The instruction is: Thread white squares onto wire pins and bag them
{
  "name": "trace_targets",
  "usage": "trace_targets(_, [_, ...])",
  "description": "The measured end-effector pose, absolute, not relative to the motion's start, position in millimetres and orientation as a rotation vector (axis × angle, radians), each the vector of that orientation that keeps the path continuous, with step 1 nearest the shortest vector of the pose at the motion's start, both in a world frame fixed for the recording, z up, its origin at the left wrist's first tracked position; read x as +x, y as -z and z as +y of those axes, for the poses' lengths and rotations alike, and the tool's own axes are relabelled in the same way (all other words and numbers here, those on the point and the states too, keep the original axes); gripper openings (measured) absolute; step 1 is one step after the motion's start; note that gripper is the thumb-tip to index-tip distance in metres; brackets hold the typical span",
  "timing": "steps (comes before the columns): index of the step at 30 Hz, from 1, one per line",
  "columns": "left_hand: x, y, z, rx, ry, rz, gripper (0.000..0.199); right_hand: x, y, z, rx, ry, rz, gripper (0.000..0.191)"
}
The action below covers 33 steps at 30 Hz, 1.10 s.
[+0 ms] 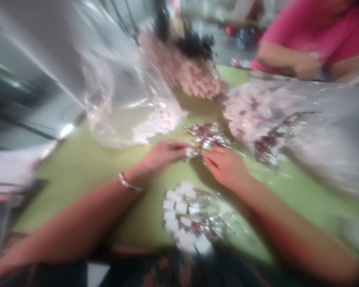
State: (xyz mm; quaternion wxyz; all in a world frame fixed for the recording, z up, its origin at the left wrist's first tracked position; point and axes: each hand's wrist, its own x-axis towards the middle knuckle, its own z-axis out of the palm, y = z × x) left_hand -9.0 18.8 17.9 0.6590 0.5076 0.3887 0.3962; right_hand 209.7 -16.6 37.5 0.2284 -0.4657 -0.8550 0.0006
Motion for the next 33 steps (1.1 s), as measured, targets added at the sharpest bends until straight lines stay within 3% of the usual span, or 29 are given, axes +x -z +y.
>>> trace_targets(8, [-7,-22,13,1.467,-0.853,1.079,0.018,207,-47,-20,-1.378,-0.134,-2.515,0.027])
trace_targets(21, [0,-12,9,1.350,-0.787,0.993,0.016,196,-34,-23,-1.371,-0.247,-2.449,0.032])
trace_targets(29, [-25,-33,42,2.290,-0.835,1.367,0.029,188,-44,-34,-1.309,-0.554,-2.574,0.025])
trace_targets(33, [-41,-15,65,2.637,-0.585,1.511,0.031,199,-50,-22,-1.313,-0.564,-2.475,0.032])
